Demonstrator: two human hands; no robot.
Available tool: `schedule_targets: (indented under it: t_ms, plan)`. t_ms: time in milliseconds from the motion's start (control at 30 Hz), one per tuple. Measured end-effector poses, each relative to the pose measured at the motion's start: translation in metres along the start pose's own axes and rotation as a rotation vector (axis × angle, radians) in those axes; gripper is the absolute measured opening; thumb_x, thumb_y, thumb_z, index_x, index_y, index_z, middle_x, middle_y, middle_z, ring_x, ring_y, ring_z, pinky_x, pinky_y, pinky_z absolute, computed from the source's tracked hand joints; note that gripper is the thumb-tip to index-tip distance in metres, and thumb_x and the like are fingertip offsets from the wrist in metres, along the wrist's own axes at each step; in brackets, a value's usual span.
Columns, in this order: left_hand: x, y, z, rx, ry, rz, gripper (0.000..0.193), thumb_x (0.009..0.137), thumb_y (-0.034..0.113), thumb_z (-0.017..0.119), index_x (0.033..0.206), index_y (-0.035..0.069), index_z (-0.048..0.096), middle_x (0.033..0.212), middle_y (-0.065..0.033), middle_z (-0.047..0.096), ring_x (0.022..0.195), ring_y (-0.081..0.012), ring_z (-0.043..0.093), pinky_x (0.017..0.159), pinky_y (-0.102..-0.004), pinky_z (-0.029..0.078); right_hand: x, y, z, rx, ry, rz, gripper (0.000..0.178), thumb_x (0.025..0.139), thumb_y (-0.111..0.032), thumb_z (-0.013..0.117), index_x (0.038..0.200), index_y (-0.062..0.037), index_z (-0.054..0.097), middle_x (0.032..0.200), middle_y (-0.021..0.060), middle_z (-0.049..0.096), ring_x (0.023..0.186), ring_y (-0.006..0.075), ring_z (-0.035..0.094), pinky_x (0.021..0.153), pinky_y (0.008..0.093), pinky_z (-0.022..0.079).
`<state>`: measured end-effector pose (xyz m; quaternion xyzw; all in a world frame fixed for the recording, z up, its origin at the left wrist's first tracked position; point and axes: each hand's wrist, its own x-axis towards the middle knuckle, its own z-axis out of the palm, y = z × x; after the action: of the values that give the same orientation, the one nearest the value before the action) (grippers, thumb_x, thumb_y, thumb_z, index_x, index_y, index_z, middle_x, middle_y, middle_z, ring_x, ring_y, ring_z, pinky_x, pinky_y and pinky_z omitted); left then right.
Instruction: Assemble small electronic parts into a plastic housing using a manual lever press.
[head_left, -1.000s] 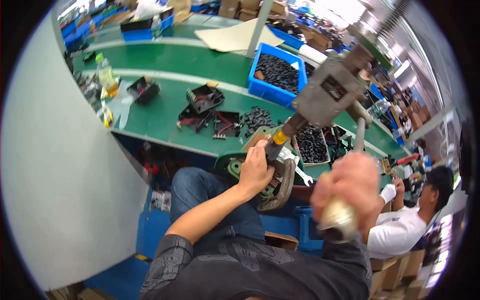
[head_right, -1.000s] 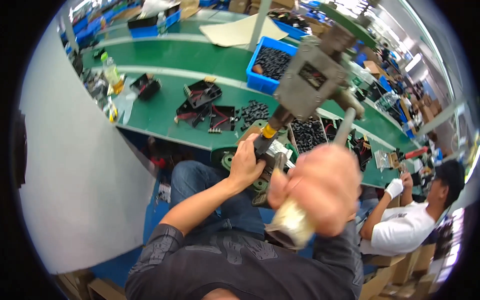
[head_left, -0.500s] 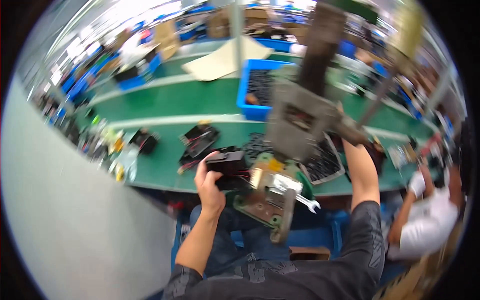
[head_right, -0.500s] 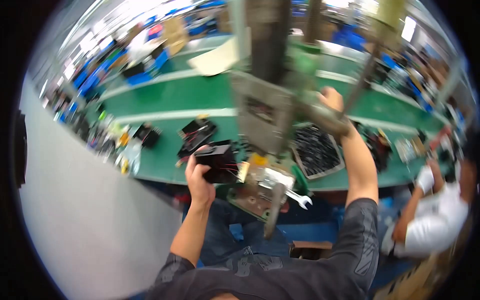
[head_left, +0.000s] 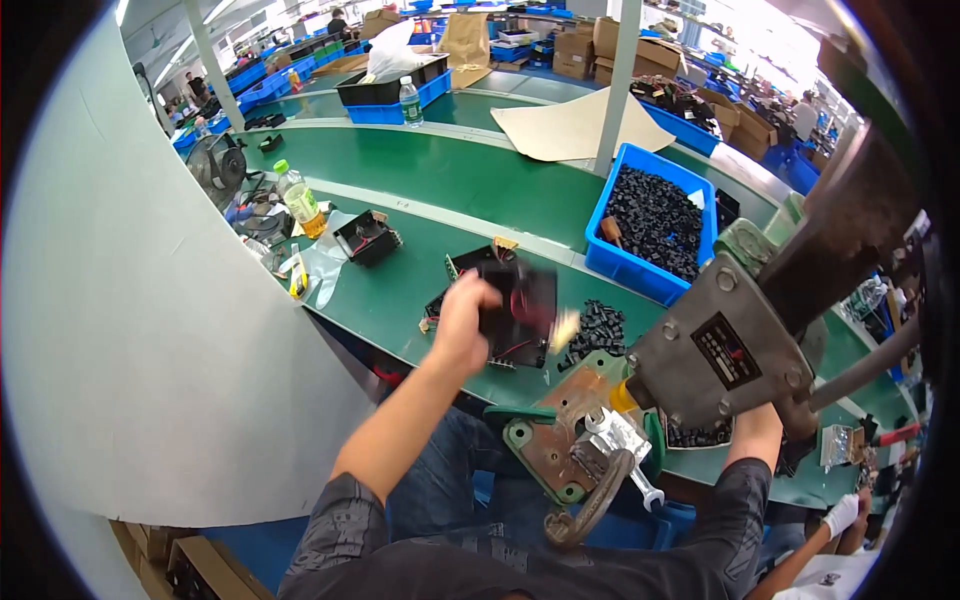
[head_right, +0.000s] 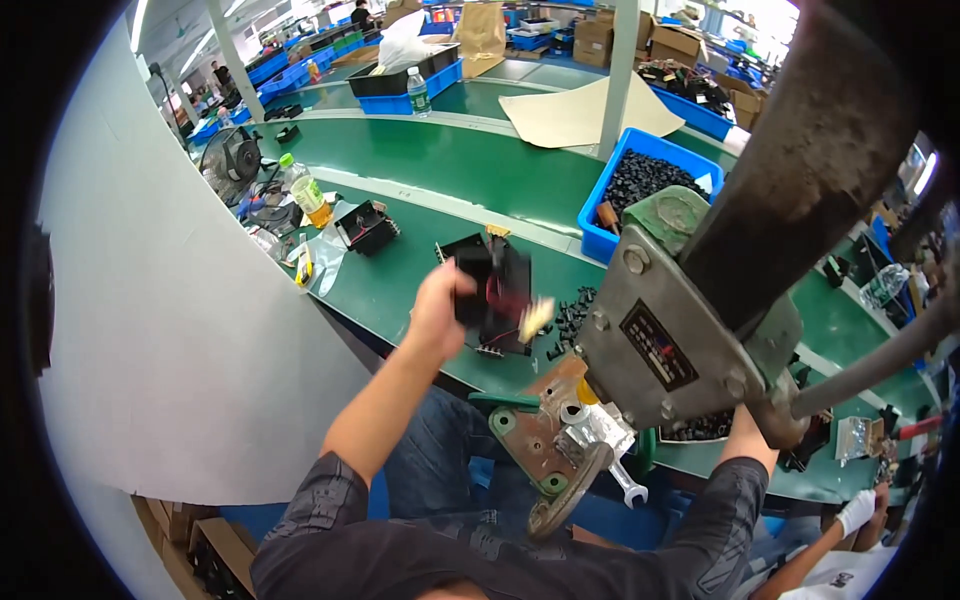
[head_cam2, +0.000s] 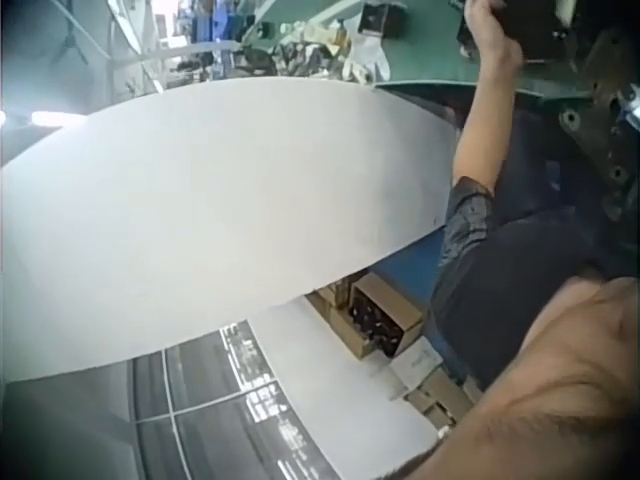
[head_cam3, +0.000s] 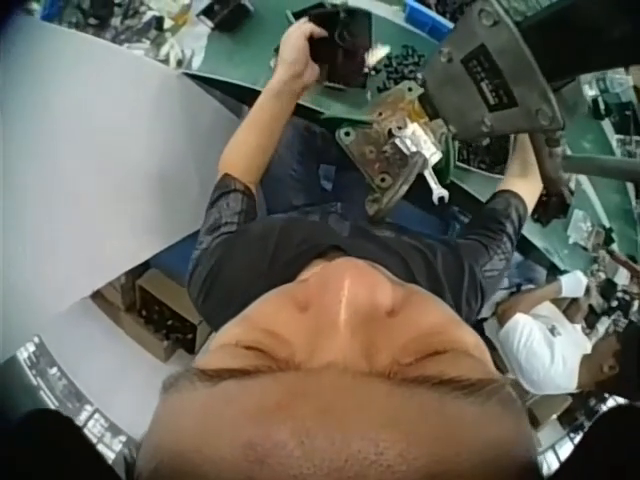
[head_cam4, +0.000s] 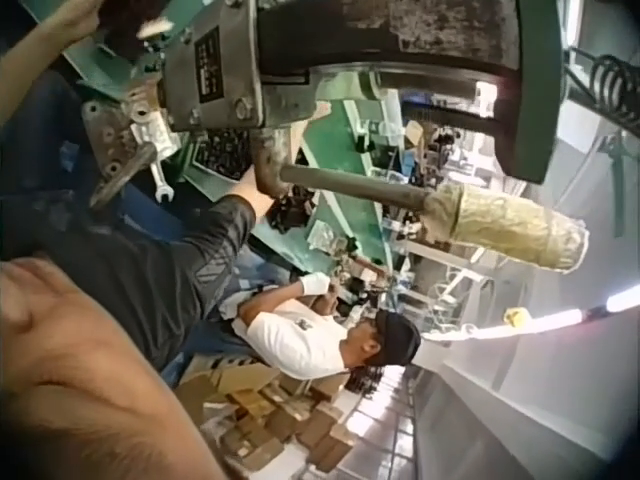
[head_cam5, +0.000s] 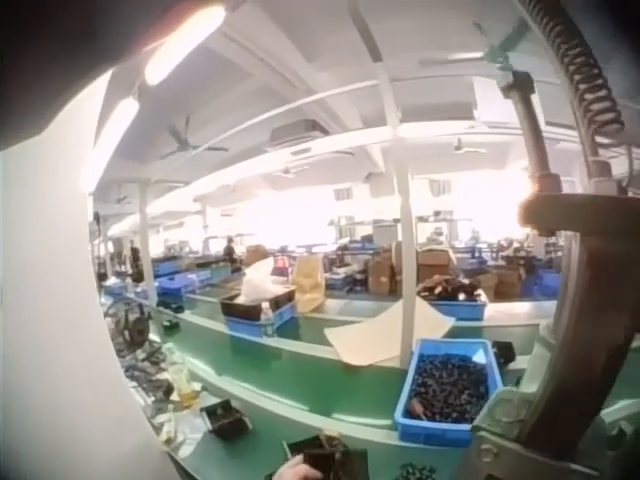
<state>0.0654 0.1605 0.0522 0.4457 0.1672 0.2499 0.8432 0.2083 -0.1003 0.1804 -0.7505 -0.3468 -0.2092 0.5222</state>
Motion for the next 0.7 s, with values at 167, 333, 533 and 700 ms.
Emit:
schedule_targets:
  t_ms: [167,333,533,700]
  plan:
    - [0.065,0.002,0.023,-0.214,0.017,-0.006,0.029,0.094,0.015,0.06,0.117,-0.002,0.06,0.108,-0.0121,0.067,0.099,-0.0177,0.059,0.089,-0.0251,0.044,-0.007,0.041,-0.036,-0.148,0.029,0.061,0.026,0.07,-0.013,0.072,0.091,-0.0016,0.061,0.088,0.011,0.062,0.079,0.0263,0.058,0.074,0.0353,0.047]
    - [-0.058,-0.022,0.043,0.21,-0.008,0.227,0.026,0.088,0.002,0.054,0.112,-0.004,0.06,0.104,-0.0138,0.066,0.096,-0.0195,0.063,0.088,-0.0298,0.049,-0.094,0.078,-0.105,-0.281,0.136,0.149,0.032,0.064,-0.006,0.078,0.09,-0.0016,0.061,0.092,0.0114,0.059,0.084,0.026,0.056,0.075,0.0334,0.046]
    - [-0.174,-0.02,0.094,0.157,-0.529,0.001,0.03,0.09,-0.001,0.055,0.12,-0.001,0.056,0.108,-0.0134,0.064,0.093,-0.0192,0.061,0.086,-0.0307,0.05,-0.179,-0.07,-0.052,-0.409,0.077,-0.094,0.03,0.066,-0.003,0.078,0.09,-0.004,0.061,0.1,0.0105,0.055,0.083,0.023,0.052,0.072,0.0313,0.044]
    - [-0.191,-0.025,0.076,0.198,-0.526,-0.033,0.041,0.09,-0.001,0.054,0.13,0.001,0.049,0.122,-0.0145,0.058,0.103,-0.0197,0.057,0.091,-0.0298,0.047,-0.207,-0.125,-0.022,-0.447,-0.082,-0.221,0.034,0.067,-0.005,0.08,0.099,-0.0051,0.068,0.104,0.009,0.059,0.089,0.0239,0.053,0.08,0.032,0.043]
